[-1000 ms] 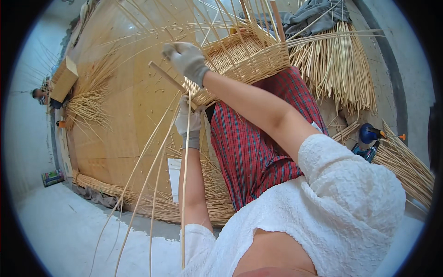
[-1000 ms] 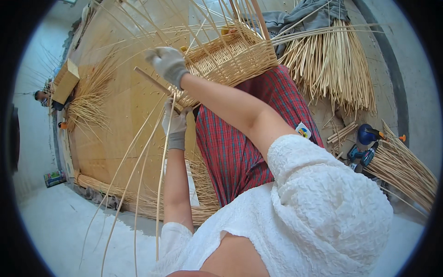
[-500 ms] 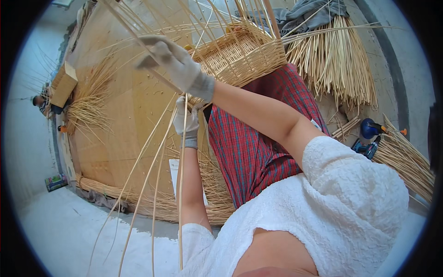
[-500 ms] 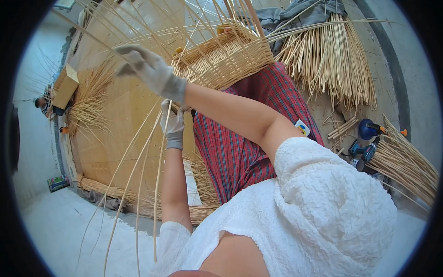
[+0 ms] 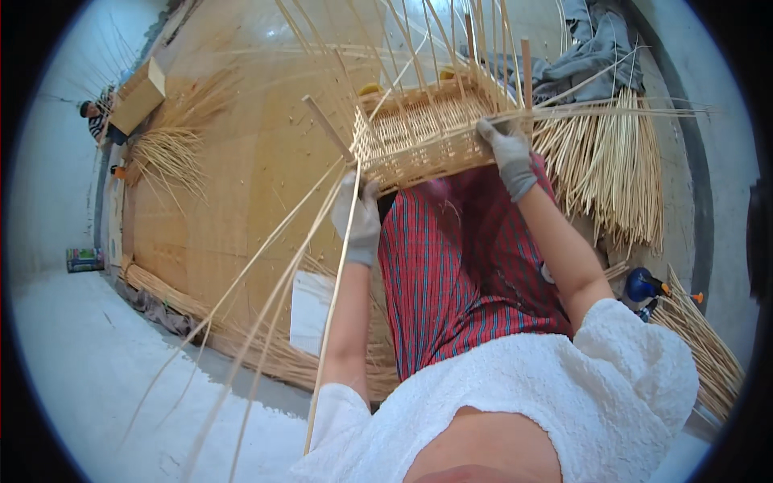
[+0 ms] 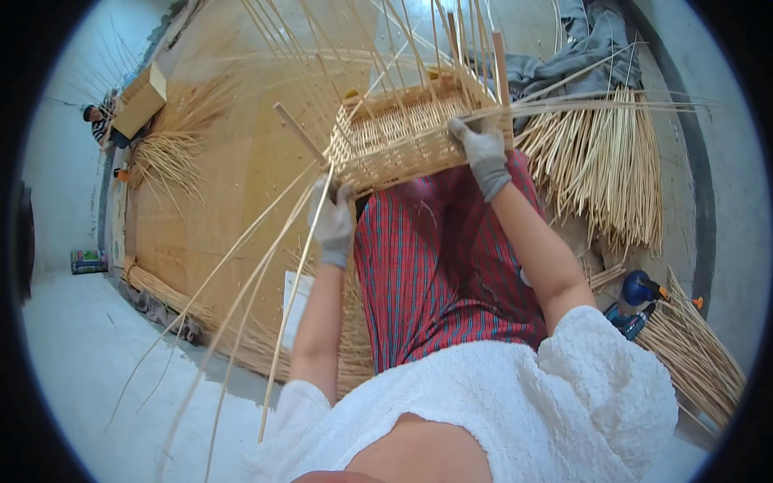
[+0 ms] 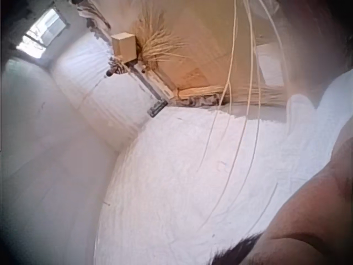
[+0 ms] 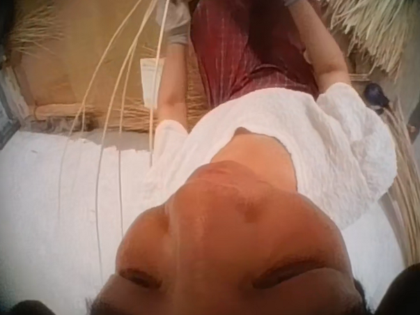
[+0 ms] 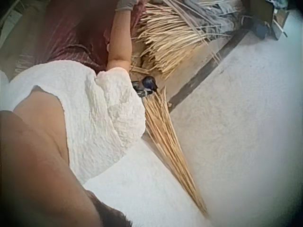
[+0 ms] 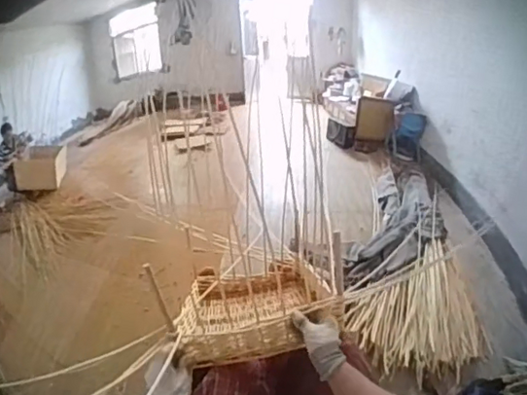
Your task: The person sits on the floor and weaves a rectangular basket using thin wooden strips. They interlace the strips through a vertical frame, occasionally using a measuring tape to check dimensions and a hammer to tighten the weave.
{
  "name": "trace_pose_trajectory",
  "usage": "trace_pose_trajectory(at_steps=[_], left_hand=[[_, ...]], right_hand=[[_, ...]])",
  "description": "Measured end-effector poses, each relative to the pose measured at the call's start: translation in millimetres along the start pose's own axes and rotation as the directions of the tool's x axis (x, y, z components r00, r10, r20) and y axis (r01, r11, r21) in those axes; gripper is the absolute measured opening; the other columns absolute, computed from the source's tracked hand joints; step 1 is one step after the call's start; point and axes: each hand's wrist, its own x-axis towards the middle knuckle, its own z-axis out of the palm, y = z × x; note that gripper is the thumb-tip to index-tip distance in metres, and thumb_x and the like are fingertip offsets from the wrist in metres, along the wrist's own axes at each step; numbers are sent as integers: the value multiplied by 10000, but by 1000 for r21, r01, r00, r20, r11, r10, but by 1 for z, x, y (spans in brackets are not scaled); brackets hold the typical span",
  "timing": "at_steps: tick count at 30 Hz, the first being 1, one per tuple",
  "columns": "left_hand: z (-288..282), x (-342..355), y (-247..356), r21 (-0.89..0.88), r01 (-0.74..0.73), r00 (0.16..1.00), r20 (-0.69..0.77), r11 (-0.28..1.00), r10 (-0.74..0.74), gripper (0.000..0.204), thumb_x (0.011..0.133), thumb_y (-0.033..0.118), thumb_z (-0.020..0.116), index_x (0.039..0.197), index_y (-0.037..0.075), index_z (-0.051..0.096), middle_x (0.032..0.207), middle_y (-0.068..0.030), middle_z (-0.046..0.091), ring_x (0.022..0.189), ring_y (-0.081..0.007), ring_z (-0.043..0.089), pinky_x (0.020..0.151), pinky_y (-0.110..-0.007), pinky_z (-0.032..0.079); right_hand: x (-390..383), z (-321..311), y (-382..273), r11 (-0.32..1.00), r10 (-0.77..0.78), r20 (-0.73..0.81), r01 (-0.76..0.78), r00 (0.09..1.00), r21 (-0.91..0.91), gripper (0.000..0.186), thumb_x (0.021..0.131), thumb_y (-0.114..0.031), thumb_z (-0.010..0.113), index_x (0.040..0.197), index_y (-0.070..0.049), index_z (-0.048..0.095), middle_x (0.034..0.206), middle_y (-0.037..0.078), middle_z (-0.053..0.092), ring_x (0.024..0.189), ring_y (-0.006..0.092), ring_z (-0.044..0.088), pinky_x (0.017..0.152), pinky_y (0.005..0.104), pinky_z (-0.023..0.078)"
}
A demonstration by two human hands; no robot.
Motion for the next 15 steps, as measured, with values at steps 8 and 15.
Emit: trace_pose_trajectory(at_steps=[8,15], left_hand=[[42,68,31,-424,668,725,554,612,-408,256,968,124,681,1177,50,555,973,-106,693,665,-209,681,535,-321,585],[60,68,40,-620,755,612,548,215,-570,169,1028,219,622,1047,60,567,894,-81,677,621,-212,703,484,-331,591]], right_hand=[[-6,25,2,963,-263,5,263,965,-60,180,924,-125,760,1080,-74,686,949,7,709,781,105,661,692,261,552],[20,185,-79,228,-699,547,869,460,-439,546,972,9,545,1496,-102,439,1060,80,722,879,167,689,785,330,568]])
